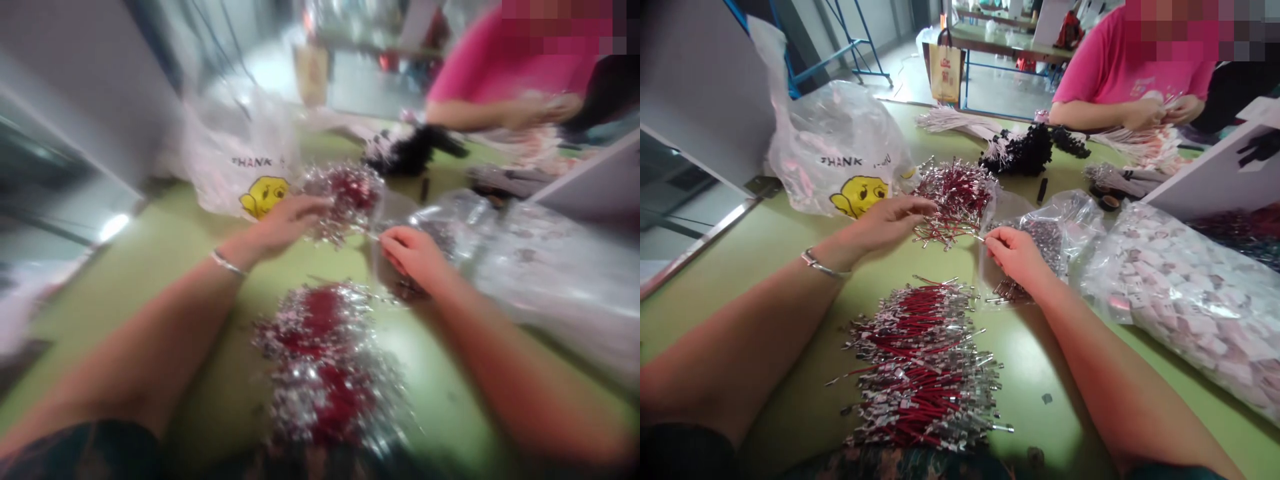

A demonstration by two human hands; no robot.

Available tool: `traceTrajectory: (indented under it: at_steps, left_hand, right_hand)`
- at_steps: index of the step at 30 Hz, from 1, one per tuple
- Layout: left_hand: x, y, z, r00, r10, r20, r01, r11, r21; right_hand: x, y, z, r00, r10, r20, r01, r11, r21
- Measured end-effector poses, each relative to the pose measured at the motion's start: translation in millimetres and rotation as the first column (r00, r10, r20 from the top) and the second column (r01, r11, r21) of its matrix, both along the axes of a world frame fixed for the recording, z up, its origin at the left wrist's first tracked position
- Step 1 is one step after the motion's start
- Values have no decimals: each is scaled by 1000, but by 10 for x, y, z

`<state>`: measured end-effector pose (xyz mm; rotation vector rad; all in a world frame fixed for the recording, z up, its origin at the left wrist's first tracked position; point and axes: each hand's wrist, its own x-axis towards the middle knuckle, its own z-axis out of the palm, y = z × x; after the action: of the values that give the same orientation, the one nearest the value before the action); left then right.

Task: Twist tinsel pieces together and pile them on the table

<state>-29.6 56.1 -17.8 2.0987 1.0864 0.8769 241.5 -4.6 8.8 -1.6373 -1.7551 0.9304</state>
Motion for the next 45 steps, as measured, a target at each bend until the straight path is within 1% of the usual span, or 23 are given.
traceTrajectory:
  at_steps: [3,5,7,9,10,11,12,13,14,15,16,18,20,21,23,26,28,32,36,38,42,44,45]
  left_hand:
    - [46,-3,-60,994,-17,-107,23,999,48]
    - [108,-25,-63,991,18,-136,-2,993,116]
    - [168,-49,-45,982,45,-185,-10,982,188]
    - [227,-78,-19,958,76,-278,-5,969,247]
    - [260,-94,-7,939,96,-331,-4,964,268]
    - [294,-111,1,916,118,-383,-5,959,282]
    - [330,-128,4,893,137,-430,-8,957,289]
    - [365,-143,1,870,152,-468,-10,956,292]
    - [397,-155,-7,853,164,-496,-14,956,293]
    - [422,-163,-21,843,176,-508,-23,956,292]
    - [438,-166,-39,843,186,-506,-36,956,290]
    - [445,-158,-82,867,192,-459,-64,958,280]
    - [429,-139,-121,902,180,-392,-83,964,251]
    - [420,-131,-134,917,174,-359,-90,967,240]
    - [411,-123,-140,935,175,-309,-99,964,245]
    - [421,-139,-110,952,177,-250,-103,953,284]
    - [428,-166,-77,967,168,-191,-115,958,262]
    - [426,-232,-30,981,178,-75,-169,979,110]
    - [439,-267,-39,986,165,-16,-166,985,-48]
    - [447,-269,-58,987,158,23,-155,983,-103]
    - [446,-271,-73,986,156,61,-144,974,-173]
    - [451,-284,-59,989,142,53,-131,977,-168]
    - [458,-295,-50,990,129,47,-121,980,-158]
  right_hand:
    - [35,-2,43,996,90,-4,-90,996,7]
    - [53,-18,111,975,224,-1,-224,975,3]
    - [57,-55,192,920,391,11,-390,919,-50]
    - [47,-95,256,829,559,8,-551,819,-161]
    - [42,-106,272,789,615,8,-601,773,-202]
    - [43,-105,274,771,636,26,-618,757,-214]
    - [53,-90,261,782,619,72,-598,778,-190]
    - [73,-60,234,818,557,145,-543,830,-126]
    - [104,-17,196,864,446,233,-452,891,-31]
    - [144,33,151,893,314,323,-354,933,72]
    - [188,85,102,890,197,411,-282,946,158]
    - [269,174,10,807,49,588,-224,947,230]
    - [307,216,-57,685,-9,728,-238,942,235]
    - [305,219,-80,632,-15,775,-253,941,225]
    - [266,201,-107,565,-4,825,-281,939,197]
    - [175,160,-120,532,33,846,-322,932,166]
    - [143,145,-109,529,56,847,-337,930,149]
    - [196,139,-43,572,137,809,-380,918,113]
    - [268,149,-18,557,308,772,-542,838,57]
    - [265,162,-43,553,332,764,-572,818,59]
    - [227,183,-92,592,295,750,-541,836,98]
    - [209,170,-80,658,250,711,-482,865,142]
    - [198,154,-63,712,218,667,-437,881,179]
